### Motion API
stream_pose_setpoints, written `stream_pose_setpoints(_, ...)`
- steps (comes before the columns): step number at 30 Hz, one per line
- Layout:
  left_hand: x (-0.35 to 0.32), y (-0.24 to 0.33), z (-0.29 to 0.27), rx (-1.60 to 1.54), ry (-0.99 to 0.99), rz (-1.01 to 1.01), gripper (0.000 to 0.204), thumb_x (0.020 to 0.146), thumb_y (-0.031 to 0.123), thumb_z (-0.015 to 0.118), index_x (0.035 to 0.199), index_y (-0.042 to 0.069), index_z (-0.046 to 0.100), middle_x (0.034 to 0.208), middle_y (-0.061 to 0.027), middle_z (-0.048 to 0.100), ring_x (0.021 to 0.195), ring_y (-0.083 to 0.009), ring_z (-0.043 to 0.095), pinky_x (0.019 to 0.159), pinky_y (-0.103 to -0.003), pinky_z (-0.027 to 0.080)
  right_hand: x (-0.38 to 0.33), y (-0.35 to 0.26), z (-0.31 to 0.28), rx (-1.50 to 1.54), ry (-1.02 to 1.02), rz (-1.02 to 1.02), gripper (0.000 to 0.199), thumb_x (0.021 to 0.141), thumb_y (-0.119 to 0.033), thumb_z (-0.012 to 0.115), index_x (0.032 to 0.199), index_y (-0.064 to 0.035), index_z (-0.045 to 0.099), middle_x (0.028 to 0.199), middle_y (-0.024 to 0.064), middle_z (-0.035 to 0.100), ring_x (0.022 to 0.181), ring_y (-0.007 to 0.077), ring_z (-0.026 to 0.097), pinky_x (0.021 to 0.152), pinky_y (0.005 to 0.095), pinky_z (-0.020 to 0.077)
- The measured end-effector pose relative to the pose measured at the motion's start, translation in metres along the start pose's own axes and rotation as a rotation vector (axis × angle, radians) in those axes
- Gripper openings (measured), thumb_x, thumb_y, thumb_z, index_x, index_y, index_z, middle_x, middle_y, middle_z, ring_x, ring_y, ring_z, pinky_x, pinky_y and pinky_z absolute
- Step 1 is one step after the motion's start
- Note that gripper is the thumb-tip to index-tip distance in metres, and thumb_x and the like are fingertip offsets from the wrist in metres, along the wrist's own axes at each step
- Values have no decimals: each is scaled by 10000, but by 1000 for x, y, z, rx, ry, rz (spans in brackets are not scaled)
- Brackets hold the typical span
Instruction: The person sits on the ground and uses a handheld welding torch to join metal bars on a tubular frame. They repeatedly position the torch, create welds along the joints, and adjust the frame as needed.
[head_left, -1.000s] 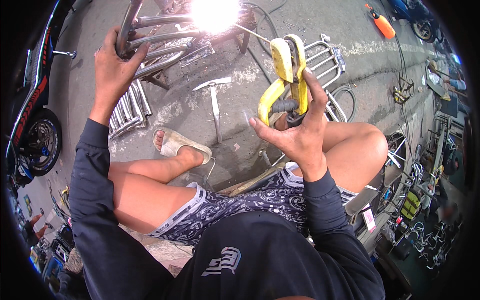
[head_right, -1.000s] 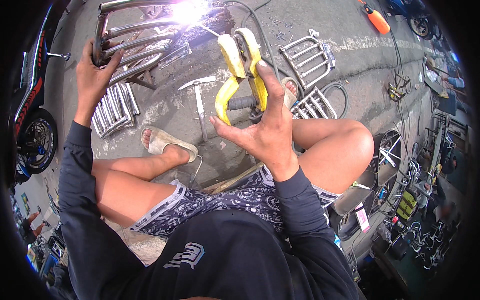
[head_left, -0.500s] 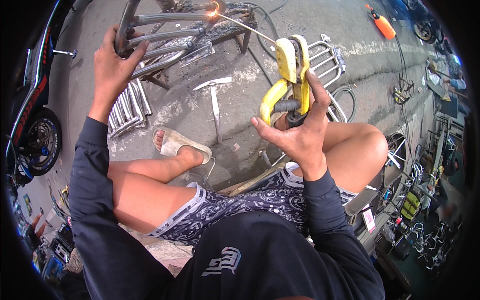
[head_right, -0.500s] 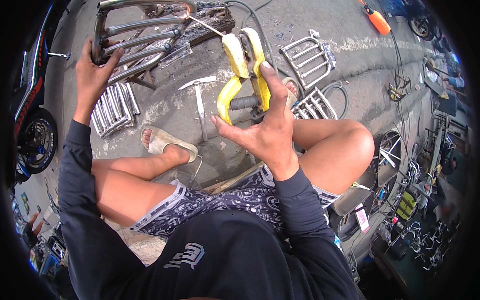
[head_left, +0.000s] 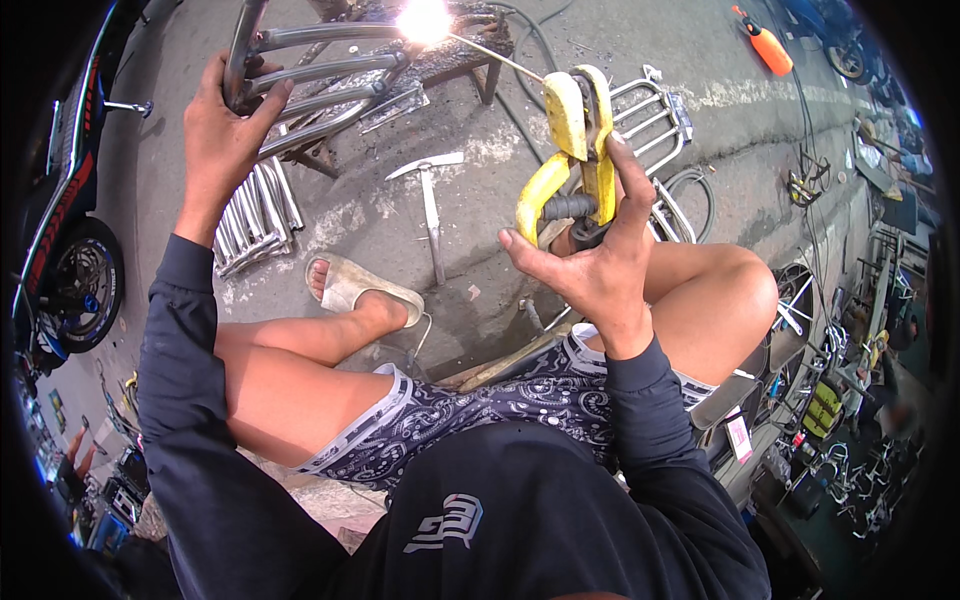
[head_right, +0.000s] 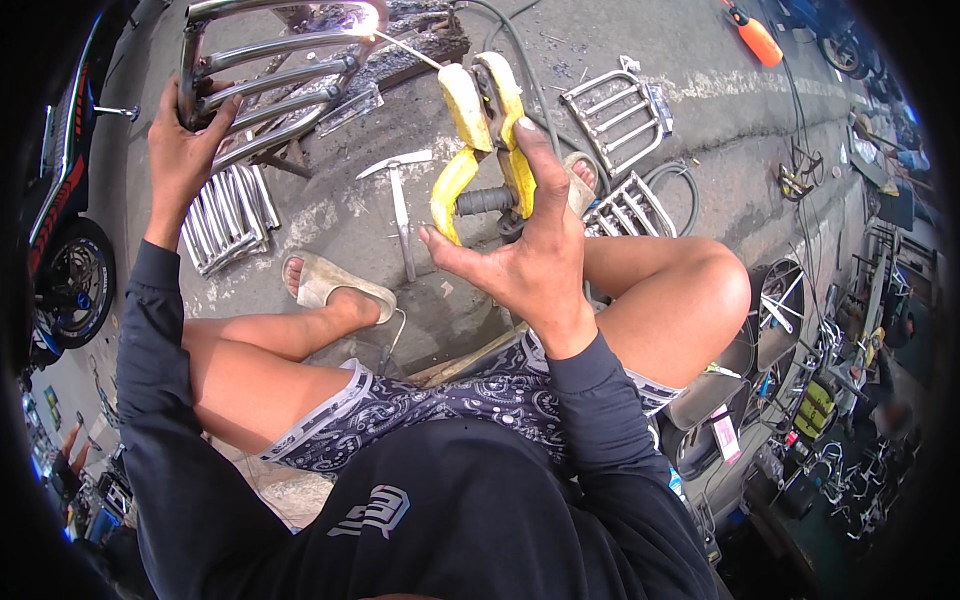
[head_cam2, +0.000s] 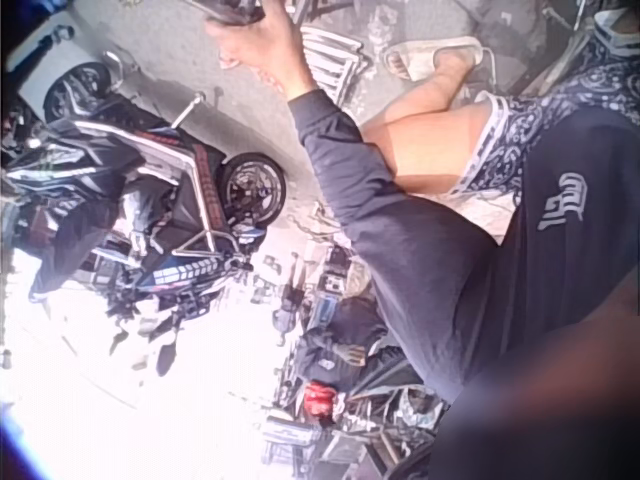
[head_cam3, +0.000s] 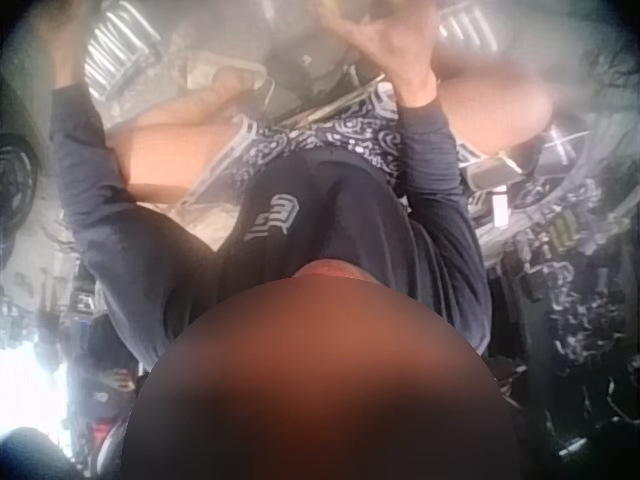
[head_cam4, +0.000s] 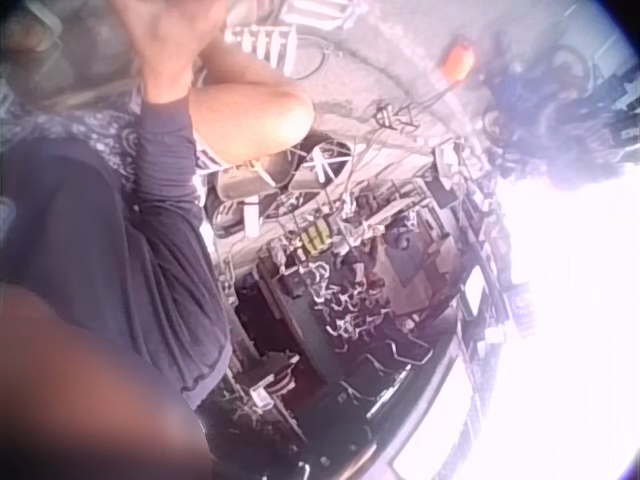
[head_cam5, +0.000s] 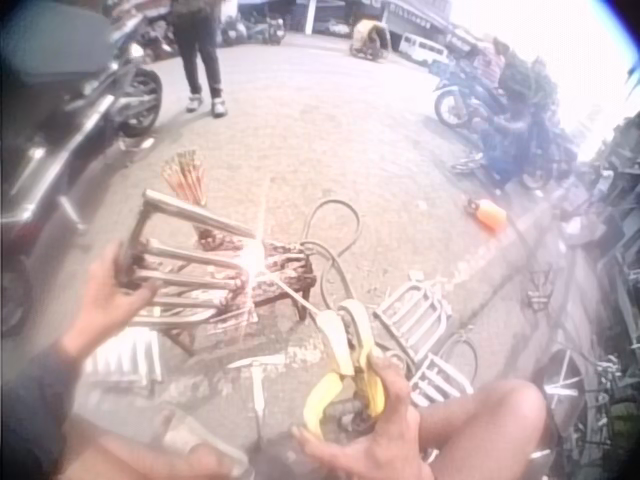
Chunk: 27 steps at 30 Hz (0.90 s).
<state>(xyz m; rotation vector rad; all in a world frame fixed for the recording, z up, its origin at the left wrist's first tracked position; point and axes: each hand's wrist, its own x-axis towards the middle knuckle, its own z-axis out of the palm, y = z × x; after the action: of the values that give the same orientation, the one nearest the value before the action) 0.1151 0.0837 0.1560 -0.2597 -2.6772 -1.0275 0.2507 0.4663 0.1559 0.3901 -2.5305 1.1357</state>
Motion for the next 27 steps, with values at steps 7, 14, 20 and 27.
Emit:
stream_pose_setpoints(7, 0, 1, 0, 23, 5, 2, 430, 962, 276, 865, 1244, 14, 671, 1118, -126, 832, 998, -208, 812, 886, -357, 620, 0, -1, 2, 68, -18, 48, 1237, 676, -262, 1057, 1629, -39, 302, 1406, 278, 631, 1224, 334, 716, 1027, 424, 610)
stream_pose_setpoints(14, 1, 0, -1, 36, -5, 24, 429, 964, 302, 860, 1234, 24, 677, 1118, -130, 831, 1011, -232, 819, 898, -376, 631, 2, 1, 3, 16, -11, 3, 1245, 683, -270, 1057, 1639, -45, 291, 1410, 284, 627, 1225, 333, 716, 1017, 425, 616)
stream_pose_setpoints(20, 1, -2, -1, 20, -9, 13, 433, 967, 314, 854, 1236, 25, 676, 1127, -137, 831, 1025, -252, 822, 912, -388, 634, 0, 4, 5, 54, -11, 34, 1241, 687, -259, 1055, 1636, -47, 283, 1407, 285, 621, 1210, 325, 714, 1004, 421, 617)
stream_pose_setpoints(27, 2, -1, -2, 69, -9, 33, 452, 969, 316, 851, 1260, 18, 675, 1127, -138, 832, 1030, -252, 821, 915, -384, 627, 1, 4, 4, 21, 21, -17, 1235, 681, -257, 1059, 1626, -37, 295, 1378, 273, 643, 1187, 324, 721, 997, 420, 620)
